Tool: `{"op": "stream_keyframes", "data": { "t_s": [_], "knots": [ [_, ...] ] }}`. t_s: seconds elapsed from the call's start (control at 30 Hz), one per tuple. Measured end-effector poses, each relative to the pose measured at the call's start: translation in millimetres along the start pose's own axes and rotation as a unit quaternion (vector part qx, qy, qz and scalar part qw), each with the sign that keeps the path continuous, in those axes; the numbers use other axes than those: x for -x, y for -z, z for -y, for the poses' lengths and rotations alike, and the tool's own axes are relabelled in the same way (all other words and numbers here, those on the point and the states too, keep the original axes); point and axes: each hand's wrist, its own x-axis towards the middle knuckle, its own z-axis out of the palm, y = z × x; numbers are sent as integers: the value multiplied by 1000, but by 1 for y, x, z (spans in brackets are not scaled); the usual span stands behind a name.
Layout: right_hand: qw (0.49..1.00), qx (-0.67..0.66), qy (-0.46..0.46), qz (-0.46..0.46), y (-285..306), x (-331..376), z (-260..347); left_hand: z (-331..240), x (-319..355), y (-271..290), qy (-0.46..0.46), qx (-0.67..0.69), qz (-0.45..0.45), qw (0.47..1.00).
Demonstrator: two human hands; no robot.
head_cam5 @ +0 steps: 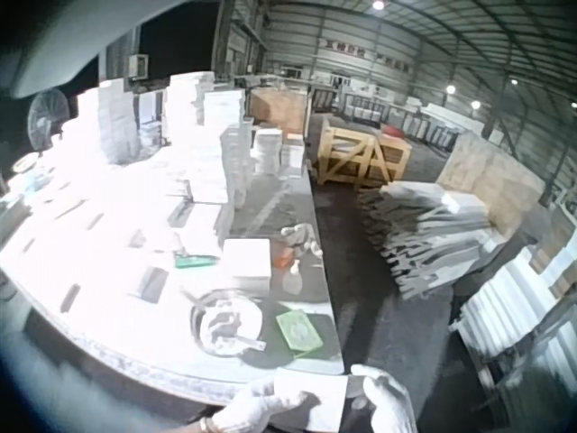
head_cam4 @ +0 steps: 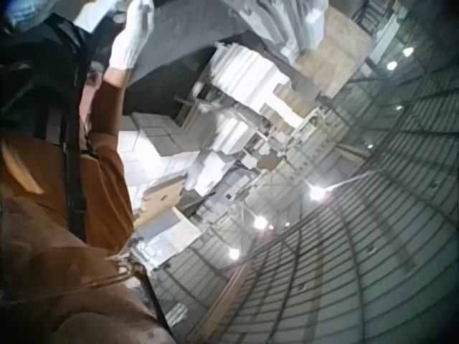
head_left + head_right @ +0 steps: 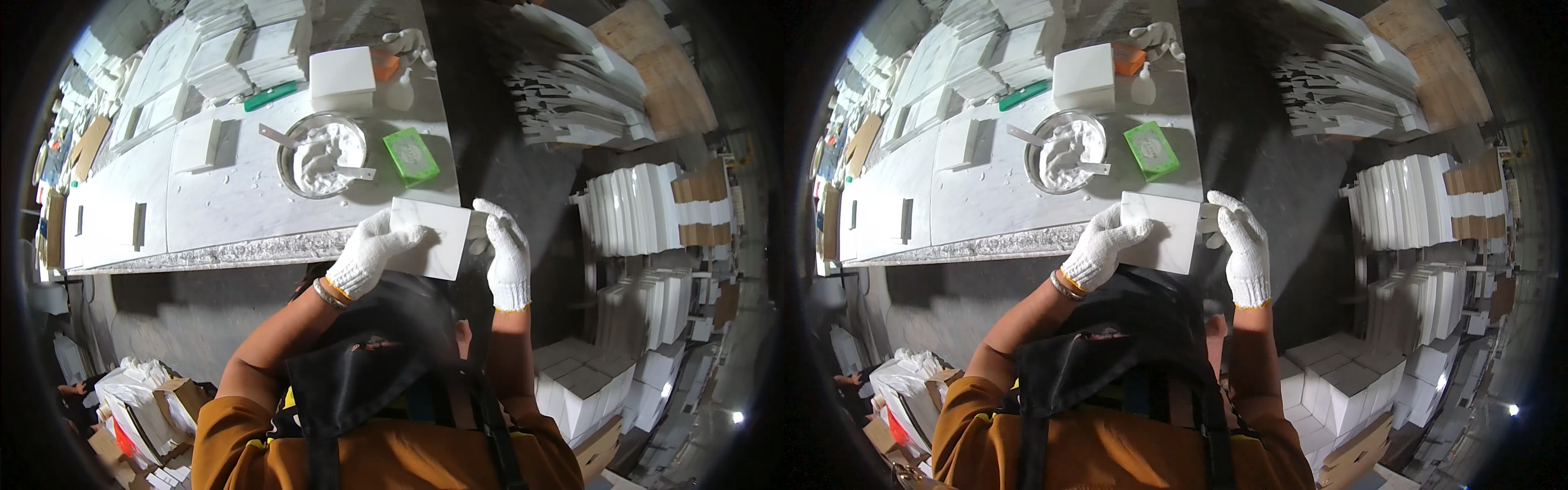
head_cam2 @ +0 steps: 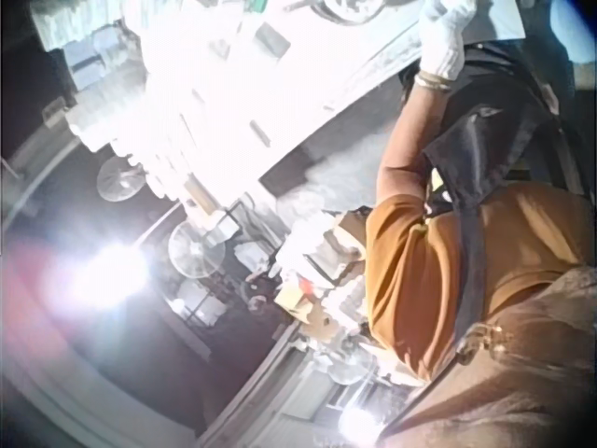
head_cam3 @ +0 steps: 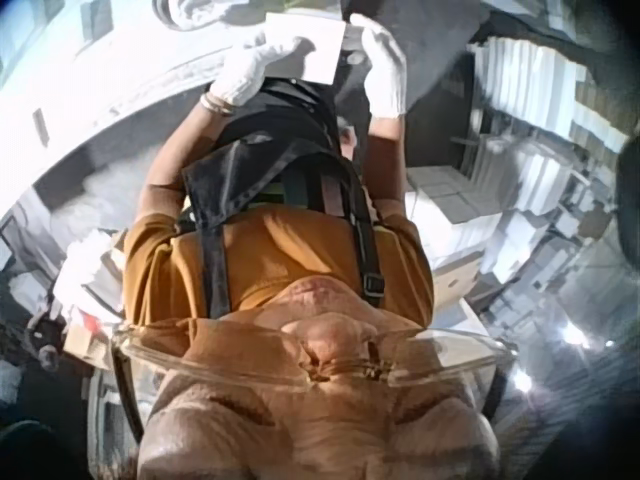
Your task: The person applies a white paste to small white square tiles using a metal spatula, then smooths the edges with a green sponge and an orange tool. The person handles tiles one at a time, repeatedly applying paste and smoothing the edges.
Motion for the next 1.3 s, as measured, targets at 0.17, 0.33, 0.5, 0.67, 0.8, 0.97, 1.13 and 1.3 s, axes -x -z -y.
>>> {"op": "stream_keyframes", "data": {
  "t_s": [0.17,0.33,0.5,0.67,0.8,0.97,1.13,1.3],
  "knots": [
    [998,49,29,19,-10,-13,-12,0,7,13,-5,17,-38,999],
    [997,59,57,17,-31,-24,6,1,17,29,-29,40,-54,997],
    [972,158,174,-11,-43,-56,5,0,31,39,-48,81,-75,993],
    [880,393,266,10,-63,-74,7,1,45,59,-62,121,-111,984],
    [788,530,311,29,-76,-92,-11,0,54,75,-57,133,-113,983],
    [731,612,301,14,-83,-112,-36,-7,63,76,-67,132,-116,982],
    [787,549,280,13,-76,-109,-32,-10,64,73,-55,116,-142,981],
    [984,115,120,66,-64,-69,-19,-9,60,71,-48,130,-116,983]
  ]
}}
